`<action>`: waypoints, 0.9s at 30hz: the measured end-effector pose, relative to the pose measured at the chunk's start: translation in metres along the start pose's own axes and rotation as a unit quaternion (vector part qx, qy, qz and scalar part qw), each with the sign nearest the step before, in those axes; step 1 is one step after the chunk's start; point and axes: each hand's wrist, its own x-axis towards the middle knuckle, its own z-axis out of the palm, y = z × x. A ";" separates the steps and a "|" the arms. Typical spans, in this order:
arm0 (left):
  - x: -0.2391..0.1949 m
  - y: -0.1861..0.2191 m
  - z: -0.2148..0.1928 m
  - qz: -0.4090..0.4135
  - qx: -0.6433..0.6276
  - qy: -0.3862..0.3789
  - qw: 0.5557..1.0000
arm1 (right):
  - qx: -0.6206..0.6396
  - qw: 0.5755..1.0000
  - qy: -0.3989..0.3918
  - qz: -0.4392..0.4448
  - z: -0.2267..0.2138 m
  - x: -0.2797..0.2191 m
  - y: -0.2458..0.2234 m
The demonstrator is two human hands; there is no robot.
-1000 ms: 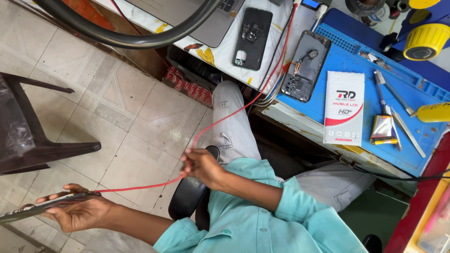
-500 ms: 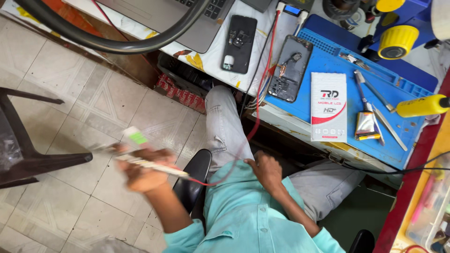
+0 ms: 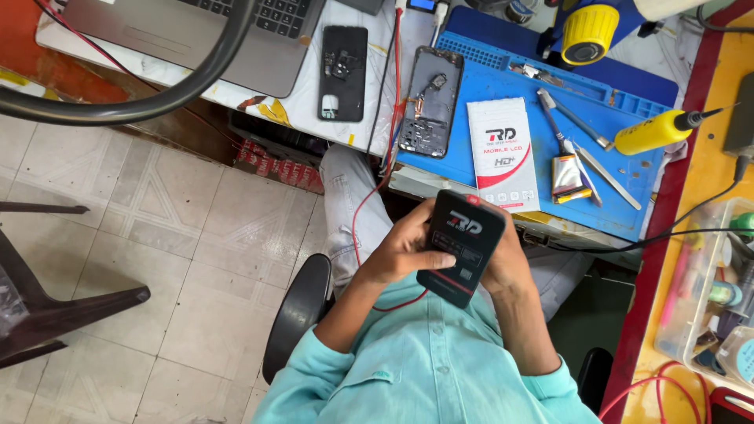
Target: The person handles a disassembled smartphone, connecting a charging cable to the internal battery connector and testing the screen. They repeatedly plug and unplug the cable while inspecting the motherboard and battery area. The person also picks up a replacement LCD screen and a phone back cover, placing them on the workbench.
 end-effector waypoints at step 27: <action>0.095 0.026 0.002 0.055 -0.182 0.323 0.927 | -0.480 0.805 0.201 -0.286 0.036 -0.042 -0.033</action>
